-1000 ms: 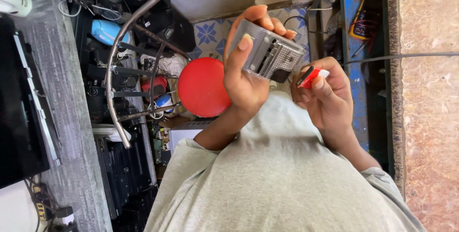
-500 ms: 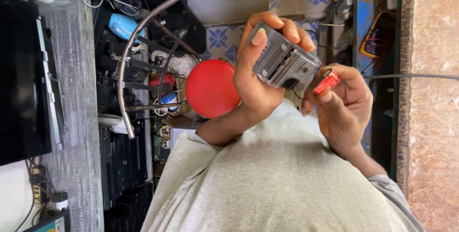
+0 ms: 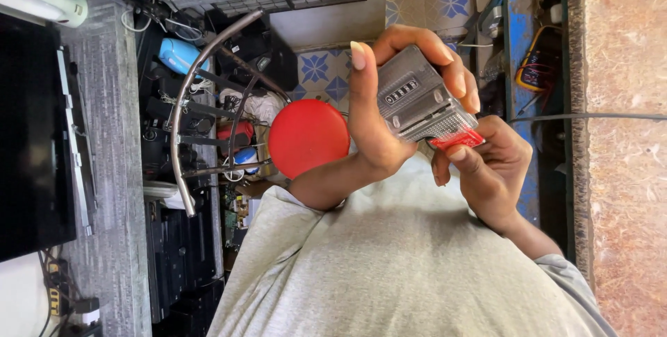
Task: Reassembling the internal components of a smartphone using a precision screwdriver at a repair bench.
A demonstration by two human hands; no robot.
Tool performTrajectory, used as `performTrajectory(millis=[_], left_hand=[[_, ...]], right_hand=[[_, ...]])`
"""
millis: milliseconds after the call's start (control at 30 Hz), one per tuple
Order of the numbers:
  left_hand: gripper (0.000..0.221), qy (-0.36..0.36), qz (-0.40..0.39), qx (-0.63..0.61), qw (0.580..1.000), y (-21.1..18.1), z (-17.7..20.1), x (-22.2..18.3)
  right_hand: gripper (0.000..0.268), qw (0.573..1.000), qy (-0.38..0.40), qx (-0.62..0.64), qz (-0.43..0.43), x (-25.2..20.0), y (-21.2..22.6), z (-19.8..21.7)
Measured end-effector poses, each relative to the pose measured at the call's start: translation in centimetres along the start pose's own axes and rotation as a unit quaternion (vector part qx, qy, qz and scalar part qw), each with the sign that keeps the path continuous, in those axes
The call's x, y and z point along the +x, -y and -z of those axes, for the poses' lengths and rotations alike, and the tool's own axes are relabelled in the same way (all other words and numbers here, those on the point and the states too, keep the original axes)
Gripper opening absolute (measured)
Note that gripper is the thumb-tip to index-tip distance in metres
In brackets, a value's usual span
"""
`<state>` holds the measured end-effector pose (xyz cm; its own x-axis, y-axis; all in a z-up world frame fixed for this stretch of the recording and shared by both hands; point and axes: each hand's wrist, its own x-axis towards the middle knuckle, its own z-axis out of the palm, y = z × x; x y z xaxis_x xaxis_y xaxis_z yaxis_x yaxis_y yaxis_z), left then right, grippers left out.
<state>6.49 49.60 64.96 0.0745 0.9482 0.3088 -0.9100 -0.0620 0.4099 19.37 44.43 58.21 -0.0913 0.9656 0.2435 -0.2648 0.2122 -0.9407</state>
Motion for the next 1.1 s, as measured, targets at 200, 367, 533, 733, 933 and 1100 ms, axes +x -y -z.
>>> performTrajectory(millis=[200, 367, 533, 733, 933, 1100], left_hand=[[0.05, 0.042, 0.028, 0.055, 0.997, 0.3, -0.7, 0.2], [0.052, 0.053, 0.046, 0.095, 0.993, -0.2, -0.6, 0.3], [0.051, 0.062, 0.066, 0.136, 0.987, -0.8, -1.1, 0.4], [0.051, 0.052, 0.064, 0.152, 0.985, -0.9, -1.6, 0.2], [0.051, 0.062, 0.064, 0.175, 0.98, -0.8, -1.8, 0.4], [0.05, 0.07, 0.07, 0.176, 0.979, -0.5, -1.9, 0.4]], right_hand=[[0.041, 0.999, -0.008, -0.046, 0.015, 0.2, 1.3, -0.6], [0.042, 0.997, 0.013, -0.076, 0.002, 0.7, 2.0, -0.5], [0.036, 0.995, 0.027, -0.101, 0.002, 0.8, 2.2, -0.1], [0.041, 0.999, 0.023, -0.045, -0.007, 1.0, 2.0, -0.4], [0.039, 1.0, 0.014, -0.016, -0.005, 0.9, 2.0, -0.2], [0.037, 1.0, 0.005, 0.008, -0.007, 0.6, 1.6, 0.2]])
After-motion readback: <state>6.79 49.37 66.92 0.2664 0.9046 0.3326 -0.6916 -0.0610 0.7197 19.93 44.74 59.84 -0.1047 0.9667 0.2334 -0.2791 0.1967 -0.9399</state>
